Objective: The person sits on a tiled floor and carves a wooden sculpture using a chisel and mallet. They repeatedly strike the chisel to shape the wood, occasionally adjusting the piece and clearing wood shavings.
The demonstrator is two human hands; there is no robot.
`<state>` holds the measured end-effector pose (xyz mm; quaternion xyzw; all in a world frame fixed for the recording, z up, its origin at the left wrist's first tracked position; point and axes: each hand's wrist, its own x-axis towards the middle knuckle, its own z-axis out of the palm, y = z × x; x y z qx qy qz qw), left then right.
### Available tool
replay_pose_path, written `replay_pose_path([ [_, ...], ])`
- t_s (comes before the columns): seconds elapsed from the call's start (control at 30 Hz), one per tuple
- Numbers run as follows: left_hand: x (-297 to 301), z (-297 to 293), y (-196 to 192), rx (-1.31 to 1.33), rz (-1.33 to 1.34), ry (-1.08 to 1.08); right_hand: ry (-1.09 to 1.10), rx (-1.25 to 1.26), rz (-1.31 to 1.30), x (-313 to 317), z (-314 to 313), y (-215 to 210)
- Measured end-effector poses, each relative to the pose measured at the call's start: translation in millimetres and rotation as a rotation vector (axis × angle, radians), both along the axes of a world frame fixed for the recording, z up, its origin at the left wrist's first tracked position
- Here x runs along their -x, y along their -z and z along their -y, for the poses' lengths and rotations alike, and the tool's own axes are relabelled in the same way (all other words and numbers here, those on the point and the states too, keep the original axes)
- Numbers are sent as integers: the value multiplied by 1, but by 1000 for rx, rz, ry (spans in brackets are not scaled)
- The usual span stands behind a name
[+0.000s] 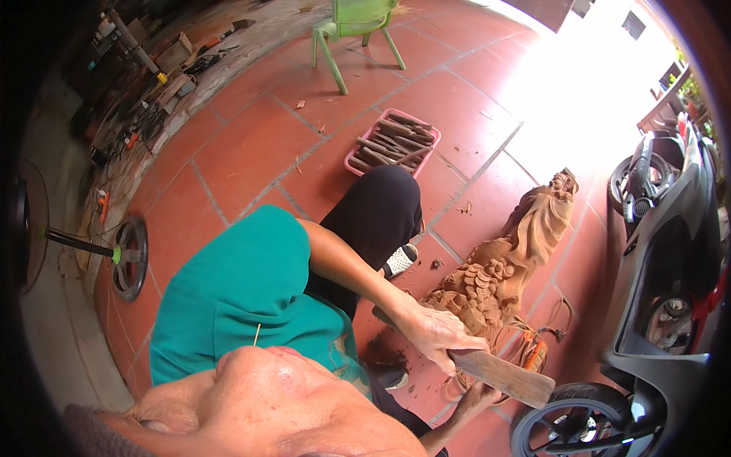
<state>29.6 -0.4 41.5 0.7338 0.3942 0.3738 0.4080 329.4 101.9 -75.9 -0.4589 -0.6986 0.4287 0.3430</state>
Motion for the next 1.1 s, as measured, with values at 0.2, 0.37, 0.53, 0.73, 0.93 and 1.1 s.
replay_pose_path([
  [0.2,1,6,-14,11,9,-34,-43,-94,24,-5,-4,9],
  [0.37,-3,-4,18,65,-101,33,148,-143,-53,17,0,-9],
  [0.53,-2,0,28,167,52,-67,123,-42,-49,7,-10,-29],
  [0.73,7,11,23,489,134,-68,217,129,-227,19,5,-50],
  [0.93,-2,18,54,532,80,-68,69,67,-176,29,3,-49],
  [1.1,5,29,49,640,85,-57,86,49,-159,31,-2,-46],
])
